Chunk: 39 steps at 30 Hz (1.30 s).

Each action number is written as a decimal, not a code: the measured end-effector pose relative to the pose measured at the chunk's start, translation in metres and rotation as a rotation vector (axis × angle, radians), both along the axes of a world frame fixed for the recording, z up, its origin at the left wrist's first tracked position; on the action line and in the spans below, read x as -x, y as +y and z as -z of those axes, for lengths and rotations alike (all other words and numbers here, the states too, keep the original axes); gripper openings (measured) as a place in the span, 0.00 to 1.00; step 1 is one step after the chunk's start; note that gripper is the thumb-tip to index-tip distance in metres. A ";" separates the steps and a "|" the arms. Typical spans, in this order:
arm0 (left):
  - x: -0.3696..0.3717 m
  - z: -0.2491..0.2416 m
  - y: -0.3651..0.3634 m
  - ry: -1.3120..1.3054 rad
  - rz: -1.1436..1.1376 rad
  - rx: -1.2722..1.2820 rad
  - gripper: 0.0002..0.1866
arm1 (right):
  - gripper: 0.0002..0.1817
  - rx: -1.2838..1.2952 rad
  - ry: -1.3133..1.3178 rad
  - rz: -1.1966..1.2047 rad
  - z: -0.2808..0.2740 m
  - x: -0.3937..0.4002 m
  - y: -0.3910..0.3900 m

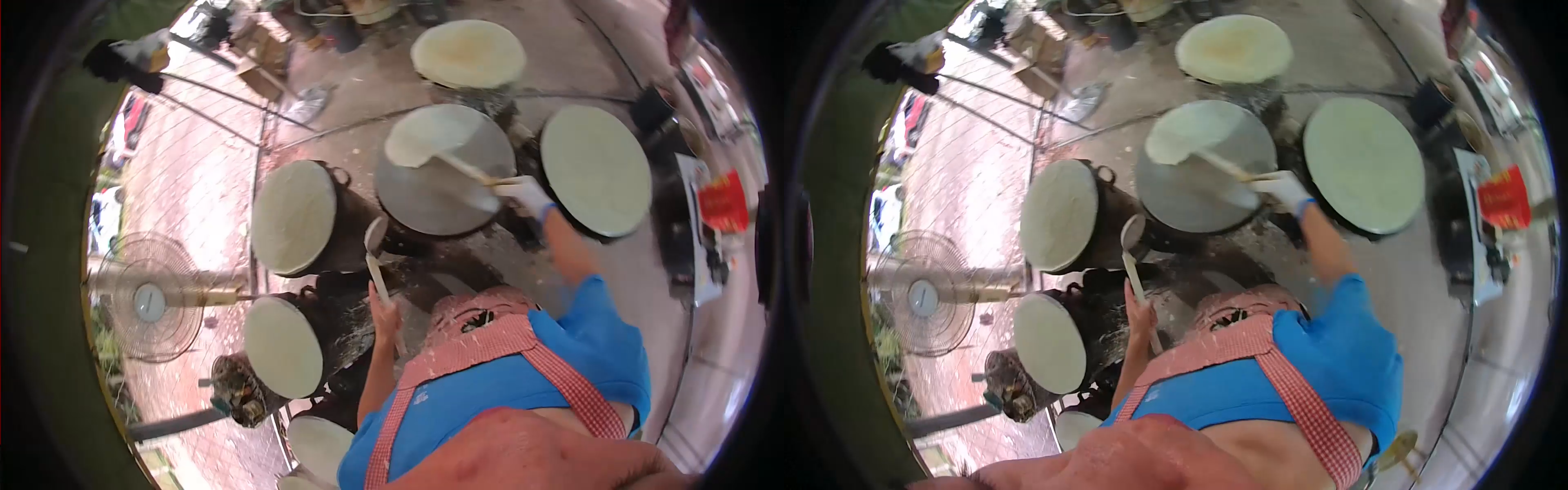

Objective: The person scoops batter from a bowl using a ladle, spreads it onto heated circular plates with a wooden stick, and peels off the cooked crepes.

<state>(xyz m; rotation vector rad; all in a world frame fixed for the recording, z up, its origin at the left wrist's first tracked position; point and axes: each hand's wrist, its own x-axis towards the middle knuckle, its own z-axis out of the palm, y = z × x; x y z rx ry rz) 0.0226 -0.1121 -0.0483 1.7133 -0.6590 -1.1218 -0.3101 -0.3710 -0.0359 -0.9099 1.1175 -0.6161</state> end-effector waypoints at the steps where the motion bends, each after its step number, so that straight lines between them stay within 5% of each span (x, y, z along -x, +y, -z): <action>1: 0.005 -0.016 0.005 0.022 -0.003 -0.008 0.39 | 0.14 -0.062 0.041 0.048 -0.034 0.018 -0.005; 2: 0.007 -0.019 0.001 0.010 -0.024 0.008 0.39 | 0.13 -0.002 0.061 0.200 -0.028 0.021 -0.018; 7: 0.021 -0.018 0.012 0.333 -0.136 -0.203 0.28 | 0.12 -0.144 -0.044 -0.084 -0.010 -0.021 -0.017; 10: 0.033 -0.025 0.031 0.405 -0.164 -0.250 0.26 | 0.12 -0.206 0.030 -0.168 -0.027 0.019 -0.041; 12: 0.039 -0.026 0.038 0.465 -0.205 -0.220 0.25 | 0.09 0.025 0.006 -0.055 0.048 0.038 -0.096; 14: 0.049 -0.023 0.044 0.534 -0.251 -0.228 0.25 | 0.07 -0.040 0.011 0.019 -0.008 0.016 -0.108; 18: 0.054 -0.003 0.056 0.661 -0.395 -0.255 0.24 | 0.12 -0.261 0.123 -0.216 -0.004 -0.010 -0.081; 20: 0.054 -0.004 0.058 0.800 -0.415 -0.223 0.23 | 0.11 -0.135 0.035 -0.289 0.021 0.011 -0.071; 24: 0.066 -0.009 0.066 0.819 -0.501 -0.184 0.21 | 0.11 -0.271 0.417 -0.328 -0.002 0.000 -0.137; 26: 0.070 -0.016 0.067 0.737 -0.468 -0.210 0.19 | 0.11 0.016 0.058 -0.244 -0.013 -0.015 -0.142; 32: 0.083 -0.008 0.081 0.648 -0.500 -0.222 0.15 | 0.09 -0.163 0.128 -0.525 0.002 0.003 -0.107; 34: 0.085 -0.007 0.076 0.678 -0.486 -0.185 0.14 | 0.13 -0.214 0.107 -0.536 0.008 0.022 -0.111; 37: 0.088 -0.015 0.085 0.604 -0.621 -0.334 0.13 | 0.10 0.140 0.033 -0.517 0.014 -0.008 -0.153; 38: 0.088 -0.016 0.089 0.624 -0.638 -0.308 0.12 | 0.08 -0.100 0.285 -0.440 0.020 -0.027 -0.175; 39: 0.090 -0.014 0.091 0.631 -0.645 -0.309 0.12 | 0.07 0.017 0.054 -0.325 -0.019 -0.044 -0.165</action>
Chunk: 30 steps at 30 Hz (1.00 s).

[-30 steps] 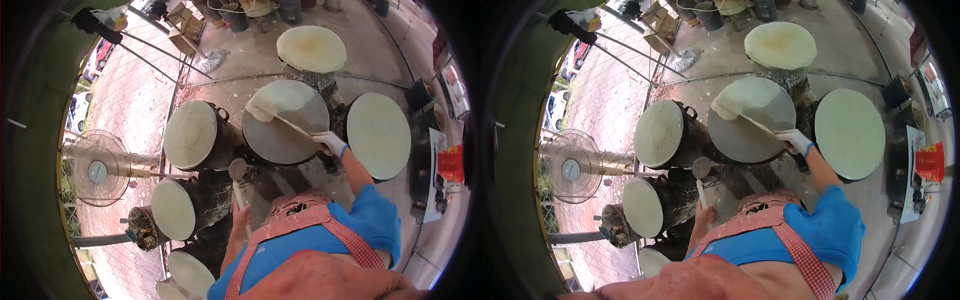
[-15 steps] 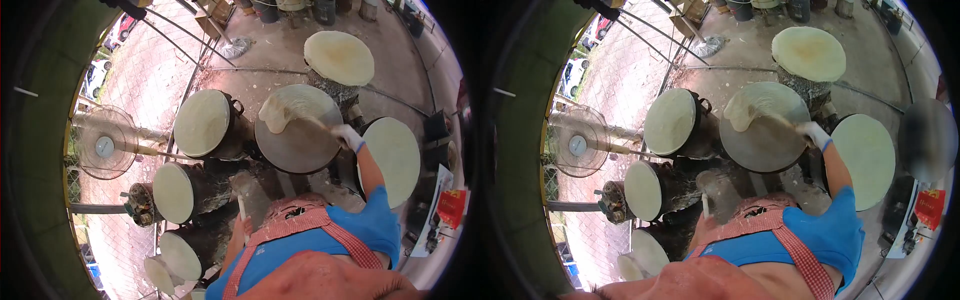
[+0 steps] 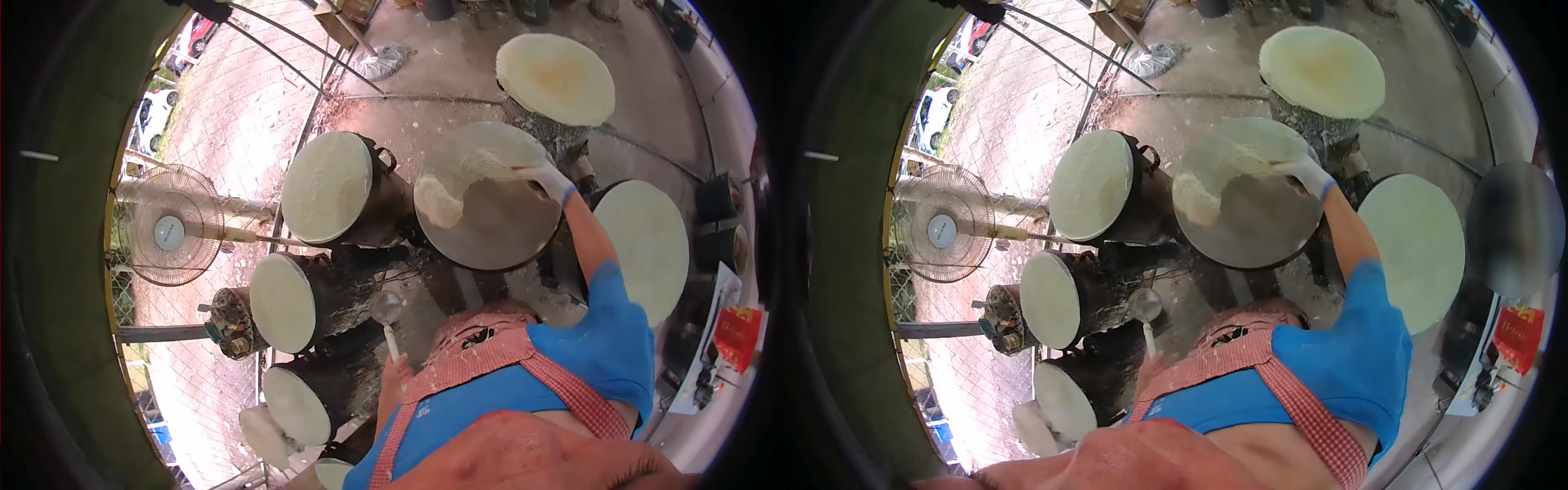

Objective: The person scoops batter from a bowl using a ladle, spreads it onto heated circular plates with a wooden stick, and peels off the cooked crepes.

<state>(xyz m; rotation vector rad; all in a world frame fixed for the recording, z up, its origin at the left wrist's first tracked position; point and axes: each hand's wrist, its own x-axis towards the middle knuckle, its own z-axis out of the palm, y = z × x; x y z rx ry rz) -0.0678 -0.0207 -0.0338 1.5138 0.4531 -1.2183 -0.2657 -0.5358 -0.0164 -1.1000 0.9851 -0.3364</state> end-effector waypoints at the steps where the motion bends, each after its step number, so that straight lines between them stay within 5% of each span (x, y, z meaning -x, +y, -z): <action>1: 0.003 0.001 0.002 0.006 -0.008 -0.001 0.12 | 0.07 -0.021 0.000 0.009 -0.007 -0.002 -0.002; 3: 0.003 0.001 0.008 0.078 -0.135 0.020 0.11 | 0.07 -0.060 0.147 -0.400 0.002 -0.015 0.000; 4: 0.002 0.001 0.012 0.101 -0.185 0.017 0.11 | 0.07 0.080 -0.004 -0.507 0.041 -0.002 -0.003; 6: 0.011 0.008 0.017 0.205 -0.313 0.042 0.11 | 0.06 0.696 -0.374 -0.691 0.095 0.043 -0.002; 8: 0.015 0.011 0.029 0.230 -0.328 0.092 0.11 | 0.07 0.433 -0.227 -0.609 0.040 0.066 0.019; 10: 0.020 0.012 0.030 0.239 -0.315 0.170 0.11 | 0.08 -0.267 0.177 -0.447 0.018 0.059 0.010; 11: 0.024 0.006 0.031 0.255 -0.356 0.177 0.11 | 0.06 0.477 -0.126 -0.648 0.038 0.039 -0.005; 13: 0.020 0.010 0.038 0.273 -0.371 0.184 0.11 | 0.07 0.709 -0.194 -0.582 0.051 0.024 -0.018; 14: 0.016 0.022 0.051 0.326 -0.380 0.215 0.11 | 0.09 0.185 0.036 -0.364 0.010 -0.001 -0.006; 17: 0.003 0.021 0.067 0.373 -0.362 0.213 0.11 | 0.10 0.045 0.181 -0.563 -0.003 -0.010 0.010; 18: 0.000 0.019 0.071 0.369 -0.359 0.202 0.11 | 0.10 0.180 0.122 -0.601 0.002 0.006 0.018; 20: -0.005 0.006 0.065 0.317 -0.359 0.158 0.10 | 0.09 0.147 0.505 -0.711 -0.009 0.071 0.024; 23: -0.024 -0.005 0.069 0.395 -0.389 0.061 0.10 | 0.09 0.137 0.683 -0.458 -0.029 0.204 0.089; 24: -0.038 0.015 0.081 0.463 -0.339 0.090 0.10 | 0.11 0.017 0.458 -0.216 -0.051 0.234 0.131; 26: -0.064 0.051 0.100 0.465 -0.154 0.105 0.14 | 0.16 -0.027 0.414 0.120 -0.038 0.258 0.215; 30: -0.088 0.049 0.103 0.520 0.049 0.194 0.15 | 0.17 0.241 0.419 0.360 -0.004 0.129 0.349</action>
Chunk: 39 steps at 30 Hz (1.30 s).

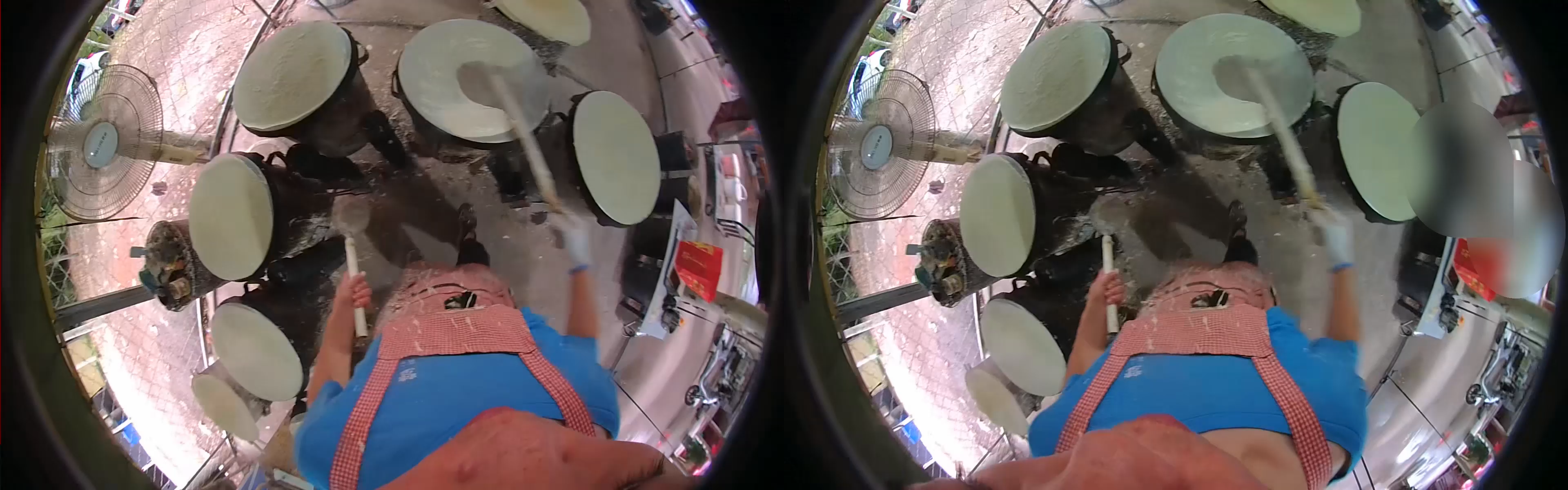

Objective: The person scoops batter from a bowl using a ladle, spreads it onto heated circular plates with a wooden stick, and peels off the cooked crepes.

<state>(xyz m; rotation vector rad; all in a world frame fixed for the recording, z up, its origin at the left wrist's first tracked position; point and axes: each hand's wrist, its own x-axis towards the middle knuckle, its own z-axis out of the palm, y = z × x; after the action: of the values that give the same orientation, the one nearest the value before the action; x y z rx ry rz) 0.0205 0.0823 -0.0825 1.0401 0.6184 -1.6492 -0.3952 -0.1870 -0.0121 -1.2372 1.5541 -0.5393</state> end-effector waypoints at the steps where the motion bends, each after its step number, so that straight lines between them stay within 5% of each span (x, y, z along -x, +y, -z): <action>1: -0.005 -0.007 0.003 0.037 0.008 0.049 0.13 | 0.19 0.118 0.015 0.010 0.032 -0.039 0.016; 3: -0.009 -0.030 0.006 0.178 -0.111 0.264 0.01 | 0.18 0.389 -0.117 -0.028 0.058 -0.126 0.034; 5: -0.006 -0.073 0.011 0.004 -0.001 0.452 0.30 | 0.16 0.412 0.285 -0.170 0.066 -0.162 0.030; 7: -0.001 -0.106 0.017 -0.119 0.067 0.648 0.33 | 0.14 0.446 0.647 -0.249 0.067 -0.146 0.032; 8: -0.001 -0.109 0.016 -0.120 0.091 0.666 0.33 | 0.13 0.588 0.712 -0.171 0.073 -0.126 0.037; 11: 0.003 -0.115 0.025 0.063 0.068 1.092 0.33 | 0.16 0.448 0.867 -0.113 0.065 -0.082 0.046; 13: 0.008 -0.117 0.032 0.148 0.009 1.004 0.34 | 0.17 0.494 0.480 0.082 0.074 -0.100 0.040; 14: 0.013 -0.117 0.033 0.200 -0.045 0.957 0.32 | 0.17 0.338 0.347 0.142 0.033 -0.131 0.041; 15: 0.017 -0.114 0.034 0.196 -0.048 0.980 0.32 | 0.17 0.450 0.176 0.117 0.079 -0.143 0.027; 17: 0.020 -0.099 0.038 0.209 -0.087 0.890 0.31 | 0.17 0.439 0.400 -0.131 0.072 -0.165 0.024; 22: 0.021 -0.086 0.058 0.114 -0.080 0.910 0.30 | 0.16 0.403 0.763 -0.164 0.062 -0.078 -0.009; 25: 0.026 -0.086 0.055 0.117 -0.103 0.862 0.28 | 0.17 0.565 0.317 0.146 0.043 -0.096 -0.028; 27: 0.031 -0.087 0.043 0.228 -0.198 0.718 0.25 | 0.17 0.624 0.340 -0.050 0.092 -0.125 -0.054; 30: 0.027 -0.072 0.032 0.340 -0.185 0.679 0.24 | 0.17 0.469 0.522 -0.365 0.057 -0.130 -0.009; 32: 0.027 -0.073 0.032 0.325 -0.131 0.726 0.24 | 0.16 0.586 0.439 -0.106 0.094 -0.086 -0.023; 34: 0.032 -0.078 0.022 0.326 -0.100 0.764 0.21 | 0.18 0.437 0.632 -0.145 0.061 -0.051 -0.055; 37: 0.029 -0.061 0.011 0.370 -0.171 0.541 0.23 | 0.19 0.636 0.270 0.122 0.046 -0.082 -0.087; 39: 0.030 -0.049 0.008 0.419 -0.216 0.433 0.21 | 0.20 0.628 0.358 -0.008 0.074 -0.103 -0.077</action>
<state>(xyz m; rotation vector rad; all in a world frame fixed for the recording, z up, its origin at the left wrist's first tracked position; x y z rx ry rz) -0.0098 0.0904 -0.0331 0.3048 0.5818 -1.7158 -0.2924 -0.2643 -0.0860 -1.8945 1.7346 -0.8789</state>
